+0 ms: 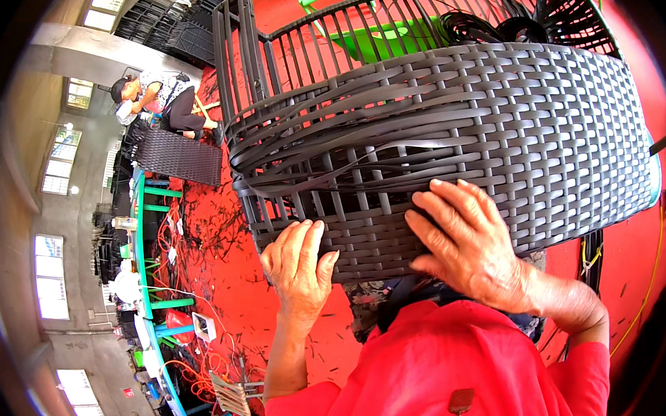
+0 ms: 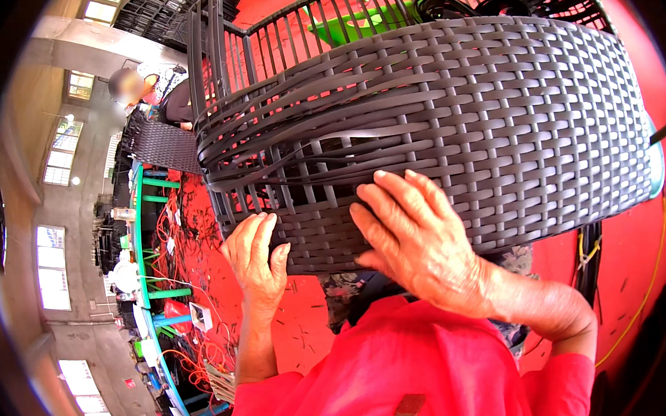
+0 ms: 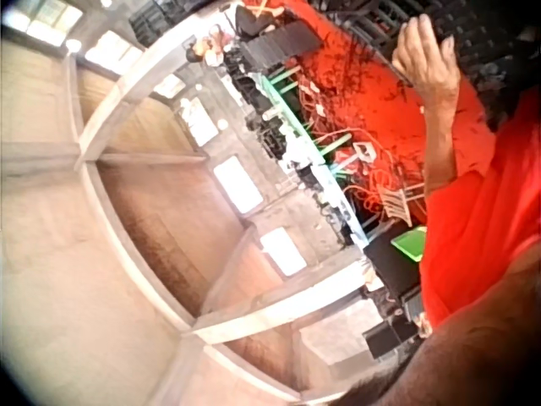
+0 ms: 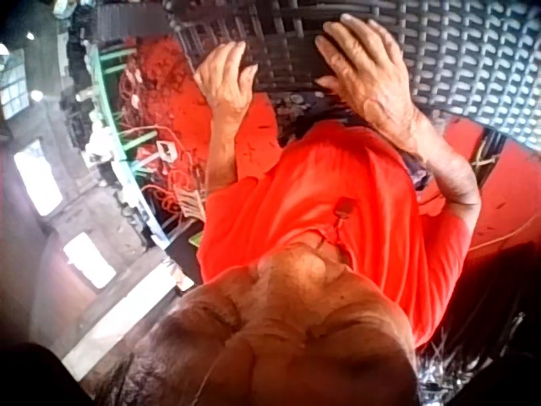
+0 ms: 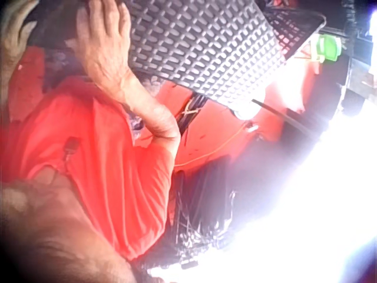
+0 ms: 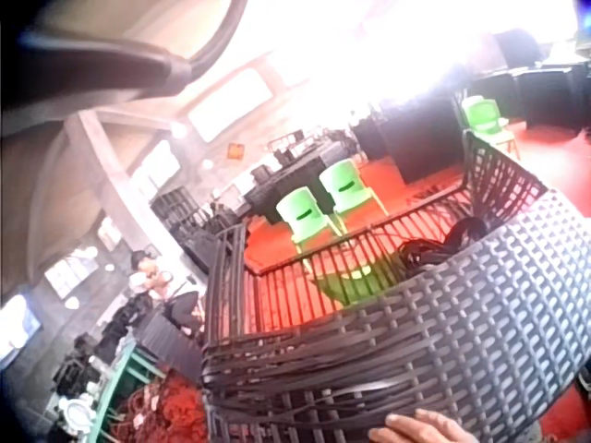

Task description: The person weaves plastic wicker strips through a furniture frame by hand, pulling the strips tight and tucking the ends into the weave.

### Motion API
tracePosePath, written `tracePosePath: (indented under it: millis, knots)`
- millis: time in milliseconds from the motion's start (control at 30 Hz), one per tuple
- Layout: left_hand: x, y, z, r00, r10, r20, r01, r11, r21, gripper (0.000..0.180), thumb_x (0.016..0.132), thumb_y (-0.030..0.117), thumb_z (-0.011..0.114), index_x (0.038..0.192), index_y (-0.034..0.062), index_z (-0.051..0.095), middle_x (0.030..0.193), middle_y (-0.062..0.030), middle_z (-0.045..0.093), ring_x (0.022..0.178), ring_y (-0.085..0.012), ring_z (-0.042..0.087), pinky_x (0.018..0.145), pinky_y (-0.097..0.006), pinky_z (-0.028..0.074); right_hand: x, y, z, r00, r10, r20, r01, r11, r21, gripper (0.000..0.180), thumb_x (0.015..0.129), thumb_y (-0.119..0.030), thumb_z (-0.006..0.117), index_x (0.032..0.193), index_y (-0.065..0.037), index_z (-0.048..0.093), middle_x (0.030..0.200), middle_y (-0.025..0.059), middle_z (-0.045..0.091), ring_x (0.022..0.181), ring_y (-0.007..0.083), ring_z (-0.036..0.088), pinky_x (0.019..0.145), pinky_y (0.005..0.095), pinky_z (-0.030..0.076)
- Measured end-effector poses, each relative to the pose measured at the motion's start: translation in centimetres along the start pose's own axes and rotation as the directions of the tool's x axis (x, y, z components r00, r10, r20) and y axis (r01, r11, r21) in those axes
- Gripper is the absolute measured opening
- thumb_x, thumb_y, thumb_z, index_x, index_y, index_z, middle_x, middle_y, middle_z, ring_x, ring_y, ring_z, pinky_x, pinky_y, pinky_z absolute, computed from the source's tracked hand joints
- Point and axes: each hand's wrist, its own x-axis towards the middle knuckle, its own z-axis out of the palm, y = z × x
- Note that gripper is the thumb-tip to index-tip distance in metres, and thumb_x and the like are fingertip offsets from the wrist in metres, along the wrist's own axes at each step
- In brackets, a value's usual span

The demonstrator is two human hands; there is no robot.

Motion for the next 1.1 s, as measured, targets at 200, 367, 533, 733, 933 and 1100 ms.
tracePosePath:
  millis: [200,367,533,733,933,1100]
  knots:
    - [1.1,1.2,-0.3,0.994,-0.018,-0.106,0.013,0.999,-0.050,0.022,0.084,0.018,0.069,0.101,0.0041,0.070,0.101,-0.0093,0.065,0.097,-0.0285,0.060,0.091,-0.042,0.040,-2.1,-1.6,1.4,0.979,-0.004,0.206,0.048,0.977,-0.209,0.078,0.085,-0.051,0.054,0.142,0.000,0.040,0.151,0.0134,0.034,0.143,0.0321,0.026,0.117,0.0476,0.019]
    - [5.4,5.3,0.4,0.989,0.027,-0.143,-0.071,0.947,-0.312,0.022,0.074,0.002,0.074,0.096,0.0052,0.071,0.096,-0.0082,0.063,0.089,-0.0267,0.059,0.080,-0.037,0.047,-2.0,-1.7,1.7,0.993,-0.012,0.121,0.043,0.967,-0.251,0.077,0.082,-0.048,0.058,0.139,0.002,0.041,0.148,0.0154,0.036,0.141,0.0318,0.029,0.117,0.0471,0.020]
    - [8.2,6.9,1.7,0.987,0.139,-0.082,-0.151,0.974,-0.166,0.019,0.075,0.008,0.075,0.093,0.0083,0.070,0.097,-0.0050,0.062,0.090,-0.0249,0.058,0.078,-0.037,0.044,-2.7,-1.4,2.3,1.000,-0.018,0.013,0.019,0.992,-0.128,0.074,0.081,-0.043,0.062,0.137,0.001,0.044,0.146,0.0166,0.039,0.140,0.0311,0.032,0.117,0.0472,0.023]
    - [8.9,7.2,2.2,0.972,0.224,-0.072,-0.233,0.962,-0.143,0.022,0.076,0.011,0.072,0.097,0.0107,0.064,0.090,-0.0017,0.059,0.084,-0.0201,0.057,0.078,-0.037,0.040,-2.8,-1.2,2.7,0.986,-0.027,-0.166,0.045,0.993,0.111,0.051,0.082,-0.033,0.067,0.122,-0.002,0.057,0.132,0.0148,0.052,0.127,0.0296,0.046,0.111,0.0475,0.032]
    - [9.3,7.7,1.5,0.965,0.259,-0.029,-0.257,0.924,-0.282,0.016,0.076,0.007,0.072,0.089,0.0085,0.062,0.081,-0.0045,0.058,0.075,-0.0241,0.056,0.070,-0.038,0.040,-2.5,-0.9,2.9,0.933,-0.009,-0.361,0.146,0.924,0.353,0.027,0.080,-0.017,0.068,0.103,-0.004,0.063,0.114,0.0106,0.058,0.109,0.0277,0.054,0.095,0.0437,0.044]
    - [7.8,6.2,-1.6,0.964,0.239,0.121,-0.191,0.930,-0.315,0.018,0.079,0.007,0.071,0.094,0.0049,0.061,0.075,-0.0058,0.057,0.070,-0.0248,0.056,0.070,-0.038,0.041,-1.0,-0.9,1.8,0.876,-0.001,-0.482,0.161,0.943,0.291,0.035,0.076,-0.014,0.063,0.109,-0.003,0.060,0.118,0.0122,0.055,0.115,0.0301,0.051,0.100,0.0461,0.042]
